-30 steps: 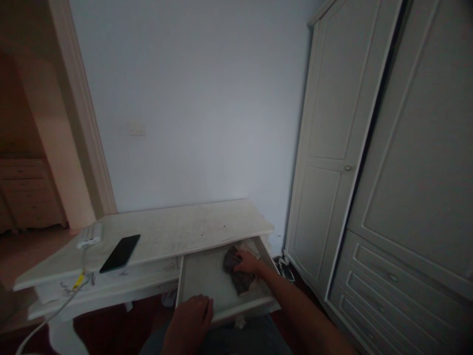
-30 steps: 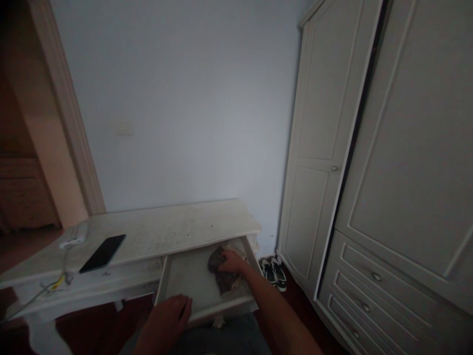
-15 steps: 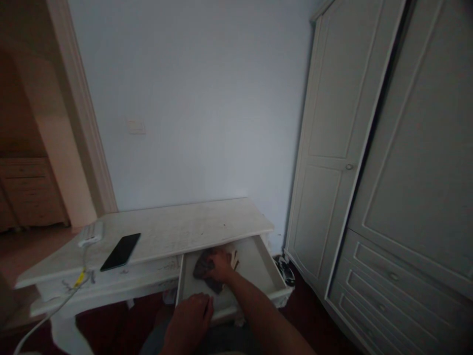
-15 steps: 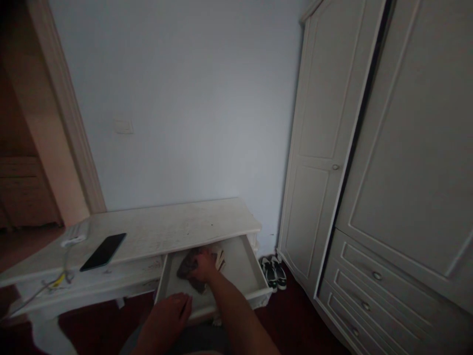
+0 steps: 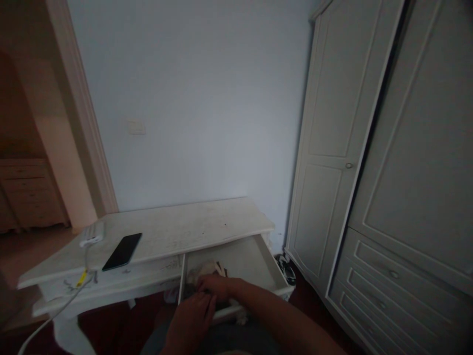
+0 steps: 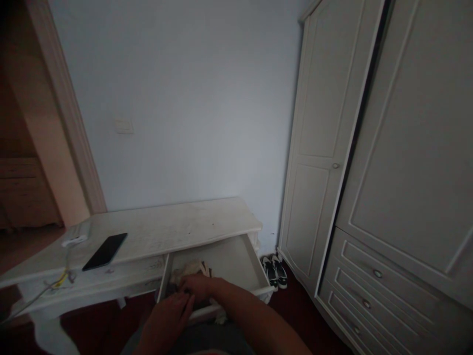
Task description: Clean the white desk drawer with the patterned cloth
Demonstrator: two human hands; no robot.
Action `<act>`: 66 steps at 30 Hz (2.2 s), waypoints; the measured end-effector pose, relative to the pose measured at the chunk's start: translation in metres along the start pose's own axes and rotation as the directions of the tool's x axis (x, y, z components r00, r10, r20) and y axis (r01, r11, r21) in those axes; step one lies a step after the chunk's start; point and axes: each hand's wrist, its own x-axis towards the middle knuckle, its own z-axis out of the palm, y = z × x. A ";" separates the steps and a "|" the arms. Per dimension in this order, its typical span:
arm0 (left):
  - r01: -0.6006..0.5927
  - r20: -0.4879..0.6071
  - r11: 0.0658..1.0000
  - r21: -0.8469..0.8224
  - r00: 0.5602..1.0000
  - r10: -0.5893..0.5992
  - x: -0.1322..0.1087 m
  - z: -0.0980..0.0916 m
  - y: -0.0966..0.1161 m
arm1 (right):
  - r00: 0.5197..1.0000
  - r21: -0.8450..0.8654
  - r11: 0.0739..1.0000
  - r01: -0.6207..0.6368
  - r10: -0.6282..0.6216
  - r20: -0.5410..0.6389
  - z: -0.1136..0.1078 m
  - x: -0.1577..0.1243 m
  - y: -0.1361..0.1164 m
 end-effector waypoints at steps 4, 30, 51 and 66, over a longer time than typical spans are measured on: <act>0.049 -0.012 0.998 -0.033 0.999 -0.050 -0.001 -0.002 0.002 | 0.998 0.002 0.999 -0.033 0.033 0.059 -0.009 -0.020 0.000; 0.057 -0.071 0.997 -0.051 0.996 -0.061 -0.001 0.001 0.002 | 0.959 -0.155 0.948 -0.279 0.265 -0.105 -0.011 -0.042 -0.009; 0.066 -0.081 0.997 -0.045 0.994 -0.069 -0.001 0.002 0.002 | 0.733 0.062 0.767 -0.638 0.631 -0.254 -0.031 -0.021 -0.004; 0.043 -0.096 0.999 -0.017 0.994 -0.044 0.000 0.008 0.001 | 0.696 0.089 0.716 -0.692 0.695 -0.182 -0.050 -0.119 0.016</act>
